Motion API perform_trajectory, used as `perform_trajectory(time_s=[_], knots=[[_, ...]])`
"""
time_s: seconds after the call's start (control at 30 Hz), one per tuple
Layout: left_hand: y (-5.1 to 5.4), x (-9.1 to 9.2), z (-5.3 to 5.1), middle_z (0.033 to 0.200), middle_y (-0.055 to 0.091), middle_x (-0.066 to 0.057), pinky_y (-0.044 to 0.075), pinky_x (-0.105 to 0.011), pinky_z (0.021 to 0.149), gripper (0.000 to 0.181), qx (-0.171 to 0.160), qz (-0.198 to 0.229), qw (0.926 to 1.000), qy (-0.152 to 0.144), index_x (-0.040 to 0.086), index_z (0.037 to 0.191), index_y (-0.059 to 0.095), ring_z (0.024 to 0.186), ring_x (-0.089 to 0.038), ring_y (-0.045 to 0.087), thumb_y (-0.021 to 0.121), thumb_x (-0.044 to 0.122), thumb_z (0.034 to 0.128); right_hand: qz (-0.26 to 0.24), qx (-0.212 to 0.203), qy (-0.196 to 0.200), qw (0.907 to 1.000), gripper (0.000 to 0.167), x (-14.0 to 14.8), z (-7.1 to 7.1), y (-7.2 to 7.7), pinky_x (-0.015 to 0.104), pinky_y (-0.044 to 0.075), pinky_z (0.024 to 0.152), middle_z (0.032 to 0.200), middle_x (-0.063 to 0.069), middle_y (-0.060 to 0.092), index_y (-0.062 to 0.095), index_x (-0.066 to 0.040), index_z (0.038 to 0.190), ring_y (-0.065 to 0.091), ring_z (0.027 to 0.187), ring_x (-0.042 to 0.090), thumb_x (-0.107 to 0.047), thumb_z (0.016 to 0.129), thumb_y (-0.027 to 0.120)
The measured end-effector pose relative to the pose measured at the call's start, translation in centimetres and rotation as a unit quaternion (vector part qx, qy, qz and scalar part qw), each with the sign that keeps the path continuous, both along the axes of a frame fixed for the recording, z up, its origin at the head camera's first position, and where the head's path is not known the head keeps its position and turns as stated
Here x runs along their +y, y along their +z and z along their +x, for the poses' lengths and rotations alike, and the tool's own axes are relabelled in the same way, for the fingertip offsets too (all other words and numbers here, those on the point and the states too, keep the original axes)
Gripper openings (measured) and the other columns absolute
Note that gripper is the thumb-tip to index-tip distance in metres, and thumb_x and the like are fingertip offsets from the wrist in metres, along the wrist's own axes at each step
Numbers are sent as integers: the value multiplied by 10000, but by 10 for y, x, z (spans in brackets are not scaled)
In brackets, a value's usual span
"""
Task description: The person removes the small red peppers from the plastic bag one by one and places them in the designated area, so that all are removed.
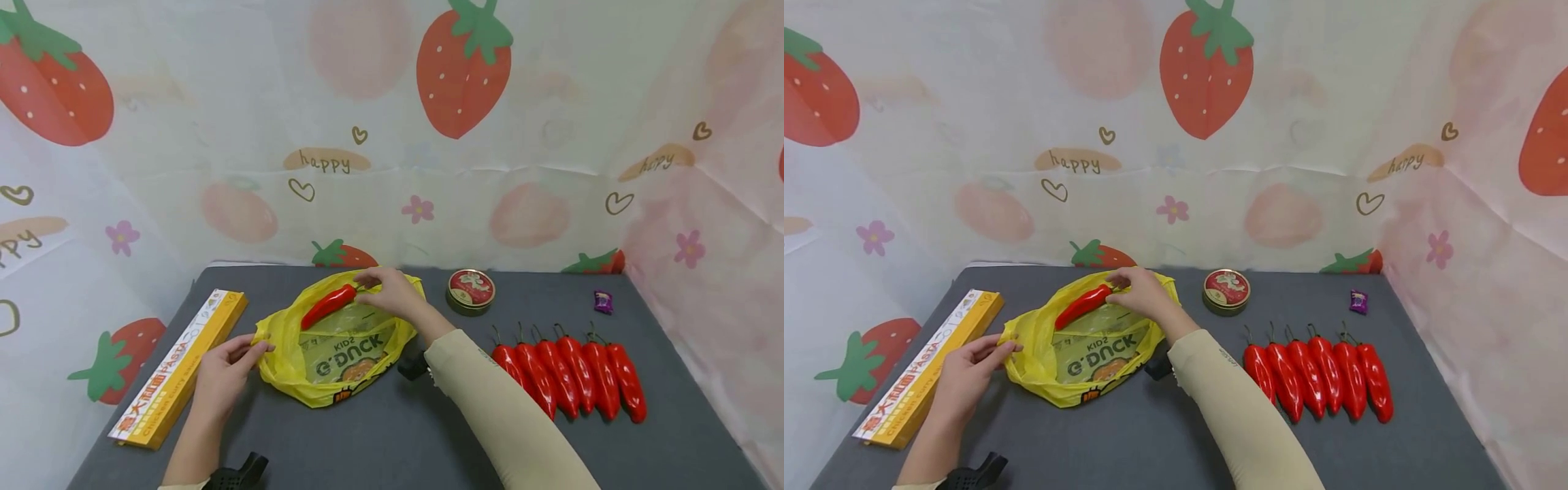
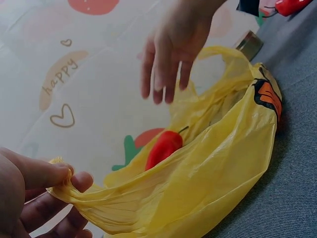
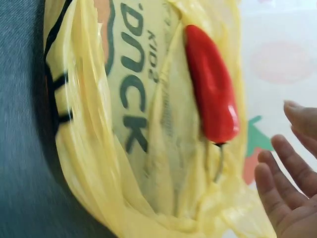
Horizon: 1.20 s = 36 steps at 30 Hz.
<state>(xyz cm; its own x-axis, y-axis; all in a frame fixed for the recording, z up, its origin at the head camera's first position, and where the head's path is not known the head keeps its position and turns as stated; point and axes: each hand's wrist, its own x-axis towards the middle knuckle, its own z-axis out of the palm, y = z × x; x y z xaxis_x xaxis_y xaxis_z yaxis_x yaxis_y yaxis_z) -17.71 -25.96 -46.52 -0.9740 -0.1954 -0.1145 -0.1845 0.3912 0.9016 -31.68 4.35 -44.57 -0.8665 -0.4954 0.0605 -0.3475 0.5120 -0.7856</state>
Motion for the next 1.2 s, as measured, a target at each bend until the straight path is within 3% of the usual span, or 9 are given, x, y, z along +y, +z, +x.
perform_trajectory(time_s=[0.13, 0.27, 0.5, 0.6, 0.7, 0.8, 0.87, 1.07, 1.2], knots=[[0, 1, 0, 1093, 758, 35, 531, -166, 837, 502, 52, -4, 10000, -31, 98, 1323, 653, 954, -41, 603, 637, 458, 974, -47, -220, -252, 9994, 431, -12, -7, -11, 453, 463, 1069, 1365, 86, 633, 636, -102, 1349, 563, 1284, 272, -210, 943, 733], [1, 1, 1, 1076, 762, 37, 530, -159, 827, 493, 109, -24, 9999, -31, 91, 1310, 661, 946, -29, 610, 639, 451, 974, 43, -186, -369, 9991, 411, -23, -12, -18, 442, 466, 1070, 1369, 45, 638, 663, -132, 1322, 551, 1312, 265, -158, 921, 755], [2, 2, 2, 1081, 761, 29, 527, -162, 823, 496, 115, -74, 9999, -20, 87, 1310, 661, 941, -35, 606, 635, 452, 976, 972, -186, -203, 9949, 465, -41, -15, -16, 360, 508, 932, 1415, 62, 591, 641, -169, 1357, 528, 1289, 259, -79, 911, 734], [3, 2, 2, 1090, 759, 19, 524, -156, 826, 496, 107, -71, 9999, -25, 87, 1311, 659, 944, -36, 604, 631, 453, 978, 1667, 4, -232, 9857, 483, -45, -15, -15, 341, 488, 917, 1372, 59, 606, 655, -188, 1342, 469, 1298, 276, -60, 885, 747], [3, 2, 2, 1092, 759, 12, 525, -150, 826, 495, 121, -53, 9999, -48, 85, 1312, 659, 945, -35, 606, 632, 450, 978, 2402, 255, -299, 9699, 421, -46, -14, -15, 346, 466, 940, 1332, 47, 601, 698, -218, 1265, 393, 1323, 285, -50, 881, 739], [2, 3, 1, 1091, 760, 7, 531, -161, 827, 491, 142, -59, 9999, -61, 84, 1308, 662, 941, -37, 608, 635, 447, 977, 2835, 414, -248, 9578, 349, -45, -12, -16, 340, 453, 936, 1291, 26, 617, 706, -228, 1199, 435, 1253, 261, -43, 903, 710], [2, 3, 1, 1089, 761, 5, 531, -164, 825, 489, 142, -80, 9999, -56, 84, 1305, 664, 937, -36, 609, 638, 445, 977, 2902, 468, -138, 9557, 339, -43, -12, -17, 320, 462, 906, 1253, 9, 639, 687, -222, 1190, 498, 1168, 227, -40, 905, 704], [1, 4, 1, 1099, 760, -2, 524, -157, 823, 494, 89, -86, 9999, -67, 87, 1315, 658, 947, -35, 603, 635, 447, 978, 2109, -1, 240, 9772, 371, -35, -10, -11, 307, 516, 885, 1167, 12, 682, 666, -148, 1233, 613, 1043, 185, -126, 883, 785], [1, 4, 1, 1080, 761, 12, 520, -151, 814, 484, 100, -87, 9999, -47, 83, 1309, 662, 948, -37, 600, 636, 437, 980, 2344, -82, 594, 9703, 485, -32, -8, -7, 330, 520, 934, 1275, 24, 658, 635, -161, 1344, 607, 1134, 195, -165, 885, 793]])
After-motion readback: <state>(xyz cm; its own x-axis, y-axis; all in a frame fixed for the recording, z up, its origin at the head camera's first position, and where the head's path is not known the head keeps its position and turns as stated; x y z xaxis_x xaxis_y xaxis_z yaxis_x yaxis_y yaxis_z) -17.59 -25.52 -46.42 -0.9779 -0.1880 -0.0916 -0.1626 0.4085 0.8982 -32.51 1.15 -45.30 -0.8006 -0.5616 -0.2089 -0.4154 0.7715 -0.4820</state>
